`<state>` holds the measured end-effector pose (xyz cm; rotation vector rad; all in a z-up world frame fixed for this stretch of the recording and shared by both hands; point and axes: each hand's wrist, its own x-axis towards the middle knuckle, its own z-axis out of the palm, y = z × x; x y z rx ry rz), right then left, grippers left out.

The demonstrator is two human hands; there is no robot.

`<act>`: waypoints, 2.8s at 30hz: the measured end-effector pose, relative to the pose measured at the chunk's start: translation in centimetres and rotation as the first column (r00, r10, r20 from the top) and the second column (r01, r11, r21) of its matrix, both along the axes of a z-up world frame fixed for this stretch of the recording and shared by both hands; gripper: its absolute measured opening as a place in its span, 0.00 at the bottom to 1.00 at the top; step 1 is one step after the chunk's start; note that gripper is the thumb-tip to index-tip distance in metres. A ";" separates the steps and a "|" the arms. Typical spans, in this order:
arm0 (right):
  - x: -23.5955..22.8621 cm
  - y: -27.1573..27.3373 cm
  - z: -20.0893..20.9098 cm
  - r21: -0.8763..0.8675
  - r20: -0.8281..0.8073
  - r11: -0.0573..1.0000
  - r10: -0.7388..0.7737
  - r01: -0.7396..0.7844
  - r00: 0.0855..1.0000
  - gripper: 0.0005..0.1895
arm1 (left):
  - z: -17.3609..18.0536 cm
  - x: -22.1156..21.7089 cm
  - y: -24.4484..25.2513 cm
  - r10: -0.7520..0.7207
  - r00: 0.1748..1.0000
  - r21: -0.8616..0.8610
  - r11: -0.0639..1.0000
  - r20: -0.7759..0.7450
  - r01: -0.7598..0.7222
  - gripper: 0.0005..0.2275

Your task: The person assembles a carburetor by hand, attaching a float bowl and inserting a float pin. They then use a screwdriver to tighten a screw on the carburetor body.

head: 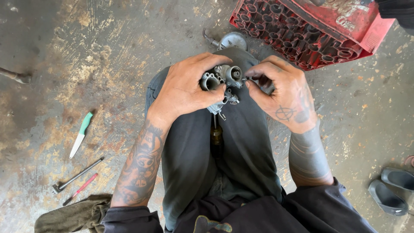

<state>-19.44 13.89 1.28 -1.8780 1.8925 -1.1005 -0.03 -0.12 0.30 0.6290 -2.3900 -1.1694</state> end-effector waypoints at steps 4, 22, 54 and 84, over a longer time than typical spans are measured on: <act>0.6 -0.6 1.5 -0.012 -0.017 0.999 0.045 -0.045 0.999 0.18 | 0.0 0.1 0.1 0.005 1.000 0.006 1.000 -0.025 -0.005 0.22; -1.7 0.3 1.7 -0.070 0.111 0.996 -0.046 0.054 0.993 0.16 | 1.1 0.3 0.4 -0.051 0.995 -0.105 0.994 -0.088 0.042 0.21; 0.0 1.1 1.9 -0.065 0.715 0.992 -0.032 0.112 0.698 0.17 | 3.6 -2.2 5.2 0.095 0.921 0.107 0.993 -0.379 -0.058 0.29; 1.1 -0.4 8.2 -0.170 0.236 0.983 -0.031 0.073 0.971 0.08 | 2.7 -1.9 5.3 0.145 0.872 0.402 0.914 -0.468 0.063 0.24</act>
